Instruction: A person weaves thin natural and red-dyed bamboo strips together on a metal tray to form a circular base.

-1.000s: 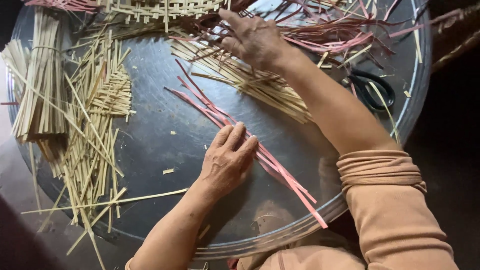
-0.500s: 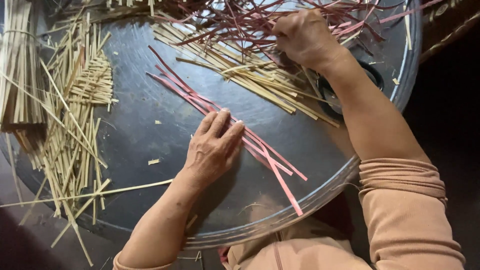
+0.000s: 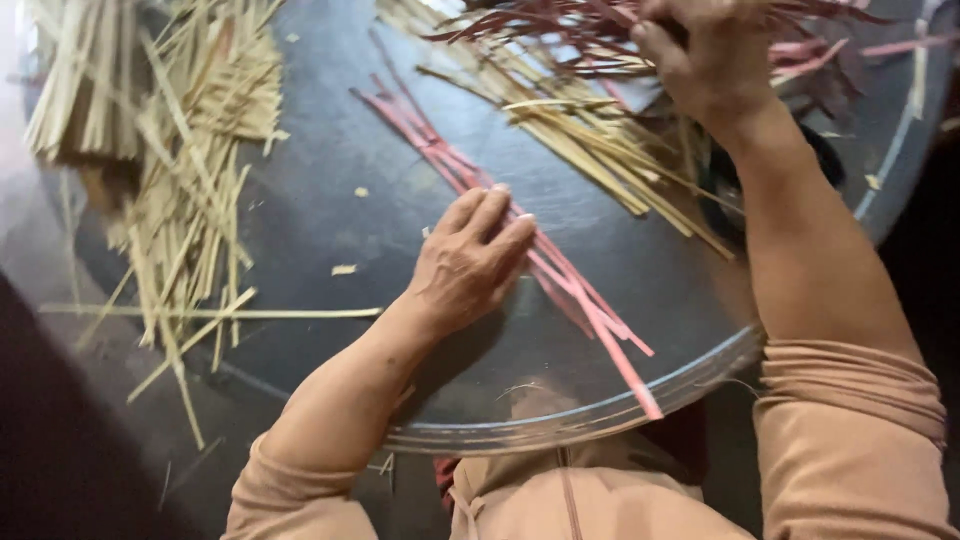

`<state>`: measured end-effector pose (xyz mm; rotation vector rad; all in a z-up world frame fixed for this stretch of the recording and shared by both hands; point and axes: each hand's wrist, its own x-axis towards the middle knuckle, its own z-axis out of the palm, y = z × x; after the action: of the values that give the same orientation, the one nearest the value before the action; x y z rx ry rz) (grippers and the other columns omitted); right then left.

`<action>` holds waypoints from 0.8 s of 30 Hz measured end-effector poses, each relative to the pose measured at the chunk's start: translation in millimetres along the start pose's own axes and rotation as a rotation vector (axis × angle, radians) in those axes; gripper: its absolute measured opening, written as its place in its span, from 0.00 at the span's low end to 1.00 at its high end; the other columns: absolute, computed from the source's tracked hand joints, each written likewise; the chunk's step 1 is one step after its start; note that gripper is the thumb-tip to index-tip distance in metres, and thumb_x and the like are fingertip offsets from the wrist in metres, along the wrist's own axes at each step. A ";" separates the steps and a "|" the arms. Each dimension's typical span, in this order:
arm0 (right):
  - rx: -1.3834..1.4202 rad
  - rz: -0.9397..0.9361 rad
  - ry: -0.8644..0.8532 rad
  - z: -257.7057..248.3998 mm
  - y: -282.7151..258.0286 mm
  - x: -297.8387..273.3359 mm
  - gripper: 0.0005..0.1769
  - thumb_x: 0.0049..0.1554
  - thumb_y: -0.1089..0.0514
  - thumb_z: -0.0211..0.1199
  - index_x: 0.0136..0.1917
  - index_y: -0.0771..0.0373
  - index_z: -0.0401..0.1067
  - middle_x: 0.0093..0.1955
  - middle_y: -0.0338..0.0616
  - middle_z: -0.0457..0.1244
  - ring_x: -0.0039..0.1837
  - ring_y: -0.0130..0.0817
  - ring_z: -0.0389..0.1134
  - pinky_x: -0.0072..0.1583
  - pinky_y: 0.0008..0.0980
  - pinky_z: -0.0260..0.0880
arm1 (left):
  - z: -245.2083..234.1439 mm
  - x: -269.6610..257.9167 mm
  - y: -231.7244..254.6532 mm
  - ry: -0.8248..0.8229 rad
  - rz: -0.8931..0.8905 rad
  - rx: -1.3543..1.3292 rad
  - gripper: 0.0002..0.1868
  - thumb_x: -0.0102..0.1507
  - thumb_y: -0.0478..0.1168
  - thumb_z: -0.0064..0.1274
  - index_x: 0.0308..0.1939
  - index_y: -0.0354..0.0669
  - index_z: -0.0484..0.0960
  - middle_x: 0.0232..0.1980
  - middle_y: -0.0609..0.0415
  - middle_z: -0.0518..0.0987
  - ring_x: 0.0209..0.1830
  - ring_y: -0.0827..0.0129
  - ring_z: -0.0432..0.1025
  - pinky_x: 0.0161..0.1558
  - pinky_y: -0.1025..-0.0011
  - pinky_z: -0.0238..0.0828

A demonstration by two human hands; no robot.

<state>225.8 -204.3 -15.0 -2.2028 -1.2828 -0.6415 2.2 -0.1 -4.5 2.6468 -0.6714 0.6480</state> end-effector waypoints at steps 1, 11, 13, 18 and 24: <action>0.018 -0.021 -0.006 3.5 1.0 -0.7 0.05 0.60 0.65 0.60 0.42 0.68 0.70 0.39 0.51 0.62 0.43 0.49 0.61 0.42 0.44 0.53 | -1.0 0.2 0.7 0.006 -0.024 0.014 0.13 0.56 0.39 0.49 0.43 0.41 0.68 0.48 0.40 0.65 0.44 0.48 0.62 0.51 0.60 0.59; -0.285 -0.101 -0.088 29.3 17.4 -23.2 0.04 0.63 0.58 0.62 0.49 0.60 0.72 0.38 0.47 0.62 0.38 0.46 0.63 0.34 0.36 0.57 | 5.0 -5.9 -1.1 0.014 0.006 0.054 0.15 0.55 0.38 0.49 0.43 0.40 0.65 0.47 0.36 0.65 0.43 0.47 0.62 0.50 0.59 0.60; -0.349 -0.100 -0.090 27.3 13.8 -22.4 0.04 0.63 0.56 0.62 0.48 0.57 0.72 0.37 0.44 0.61 0.36 0.43 0.63 0.32 0.32 0.56 | 4.7 -5.8 -1.3 -0.007 -0.001 0.042 0.15 0.56 0.40 0.49 0.44 0.40 0.65 0.48 0.35 0.65 0.44 0.46 0.62 0.50 0.58 0.60; -0.114 -0.094 -0.088 20.8 15.0 -23.9 0.06 0.62 0.61 0.65 0.51 0.66 0.74 0.40 0.54 0.62 0.42 0.51 0.63 0.38 0.40 0.59 | 2.1 -4.8 -1.7 -0.050 -0.012 0.007 0.17 0.55 0.38 0.48 0.46 0.40 0.65 0.50 0.34 0.64 0.46 0.46 0.60 0.51 0.56 0.59; -0.172 -0.095 -0.067 22.5 12.7 -27.7 0.09 0.60 0.57 0.69 0.50 0.63 0.74 0.42 0.49 0.63 0.43 0.47 0.64 0.38 0.38 0.60 | 3.1 -2.6 -0.2 -0.051 -0.030 0.014 0.14 0.57 0.39 0.48 0.45 0.39 0.69 0.50 0.34 0.65 0.46 0.46 0.62 0.52 0.57 0.58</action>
<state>227.9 -213.3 -51.7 -2.3297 -1.4209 -0.7460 1.3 -0.3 -8.5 2.6885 -0.6421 0.5811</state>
